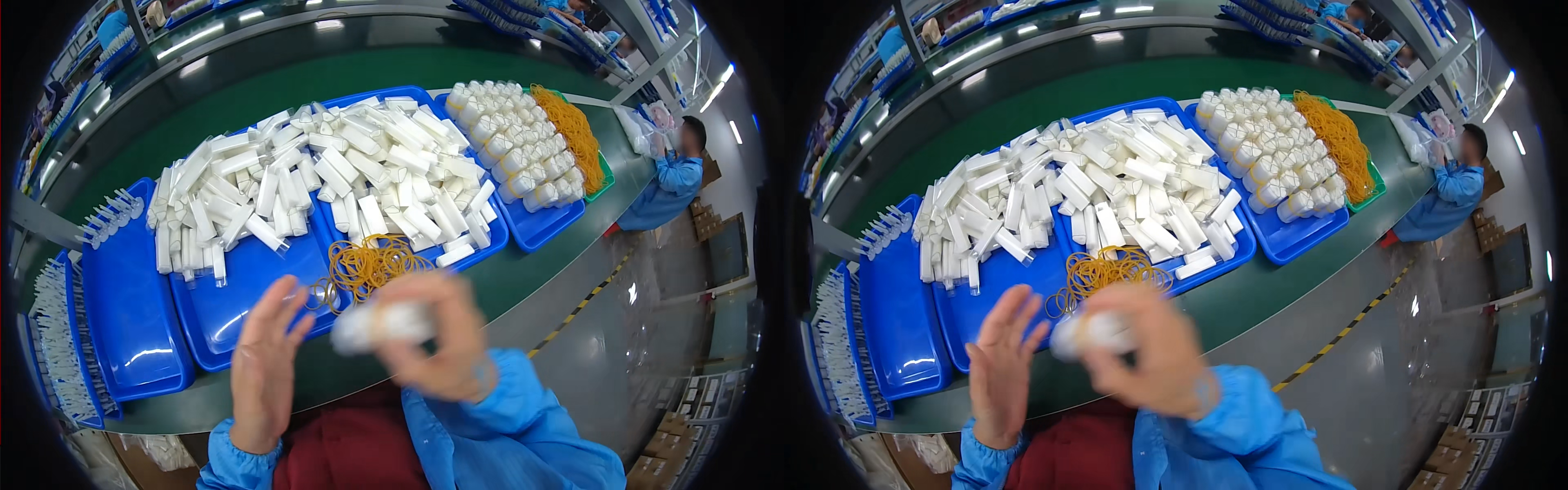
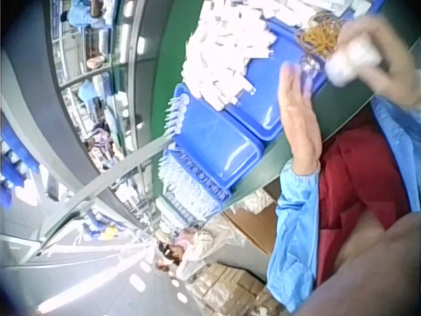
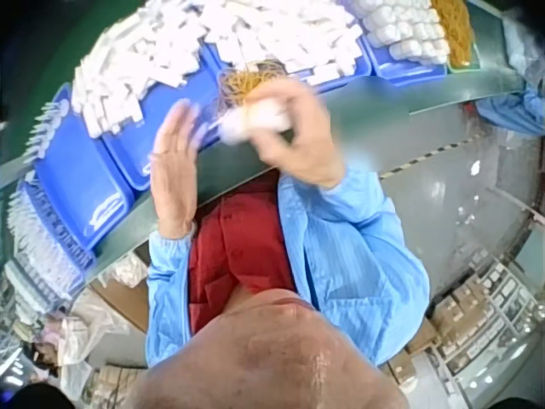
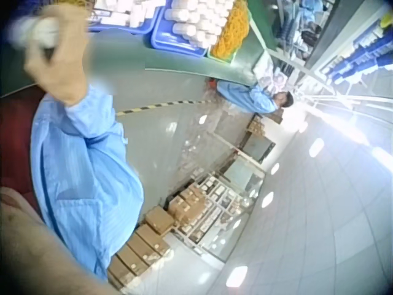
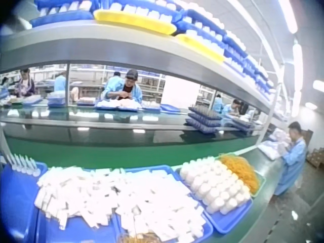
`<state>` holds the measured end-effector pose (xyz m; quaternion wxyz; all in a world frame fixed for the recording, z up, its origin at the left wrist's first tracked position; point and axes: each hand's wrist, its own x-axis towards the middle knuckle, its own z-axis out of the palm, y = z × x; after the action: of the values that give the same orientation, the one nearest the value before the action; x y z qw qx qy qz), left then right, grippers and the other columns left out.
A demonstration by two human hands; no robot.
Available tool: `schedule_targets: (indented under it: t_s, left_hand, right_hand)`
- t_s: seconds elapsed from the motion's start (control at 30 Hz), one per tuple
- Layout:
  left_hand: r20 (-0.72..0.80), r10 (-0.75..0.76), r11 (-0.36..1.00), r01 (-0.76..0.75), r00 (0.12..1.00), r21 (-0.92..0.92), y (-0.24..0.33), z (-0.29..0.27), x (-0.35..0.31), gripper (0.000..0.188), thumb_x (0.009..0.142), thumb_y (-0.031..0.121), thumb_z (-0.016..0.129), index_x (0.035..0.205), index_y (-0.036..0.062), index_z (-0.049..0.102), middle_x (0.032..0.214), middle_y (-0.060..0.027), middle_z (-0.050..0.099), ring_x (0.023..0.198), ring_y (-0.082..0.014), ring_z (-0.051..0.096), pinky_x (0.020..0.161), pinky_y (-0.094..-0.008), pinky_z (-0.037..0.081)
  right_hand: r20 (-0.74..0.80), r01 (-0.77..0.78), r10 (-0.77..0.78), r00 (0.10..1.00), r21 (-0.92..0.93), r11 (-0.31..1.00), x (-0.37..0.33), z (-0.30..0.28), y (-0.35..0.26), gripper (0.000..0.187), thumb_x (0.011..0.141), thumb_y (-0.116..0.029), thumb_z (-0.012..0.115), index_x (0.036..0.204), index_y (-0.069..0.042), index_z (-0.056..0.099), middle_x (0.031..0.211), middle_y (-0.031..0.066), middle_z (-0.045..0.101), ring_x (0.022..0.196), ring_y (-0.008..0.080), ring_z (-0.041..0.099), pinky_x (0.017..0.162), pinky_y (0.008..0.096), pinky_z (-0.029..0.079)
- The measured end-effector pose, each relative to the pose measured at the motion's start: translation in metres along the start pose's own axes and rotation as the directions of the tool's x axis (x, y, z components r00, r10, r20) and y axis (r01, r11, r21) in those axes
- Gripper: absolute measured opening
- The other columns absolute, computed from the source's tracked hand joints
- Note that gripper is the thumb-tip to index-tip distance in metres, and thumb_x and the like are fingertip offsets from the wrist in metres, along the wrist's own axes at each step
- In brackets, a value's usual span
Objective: The person is seen assembling medical components, specifically inserting small white tubes into a larger white casing and securing them with a rubber band.
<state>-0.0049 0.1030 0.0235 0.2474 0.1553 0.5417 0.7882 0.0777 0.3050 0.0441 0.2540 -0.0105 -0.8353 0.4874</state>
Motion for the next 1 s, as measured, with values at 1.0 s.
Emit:
schedule_targets:
  t_s: [1.0]
  left_hand:
    - [0.190, 0.472, -0.393, 0.012, 0.861, 0.920, 0.094, -0.249, 0.079, 0.025, 0.084, 0.009, 0.070, 0.107, 0.0048, 0.062, 0.103, -0.0129, 0.060, 0.099, -0.0339, 0.061, 0.082, -0.0437, 0.051]
  right_hand:
    - [-0.122, 0.124, -0.224, 0.967, -0.542, 0.831, 0.044, -0.042, 0.053, 0.033, 0.096, 0.000, 0.060, 0.128, 0.001, 0.060, 0.129, 0.0141, 0.062, 0.115, 0.0263, 0.058, 0.090, 0.0363, 0.048]
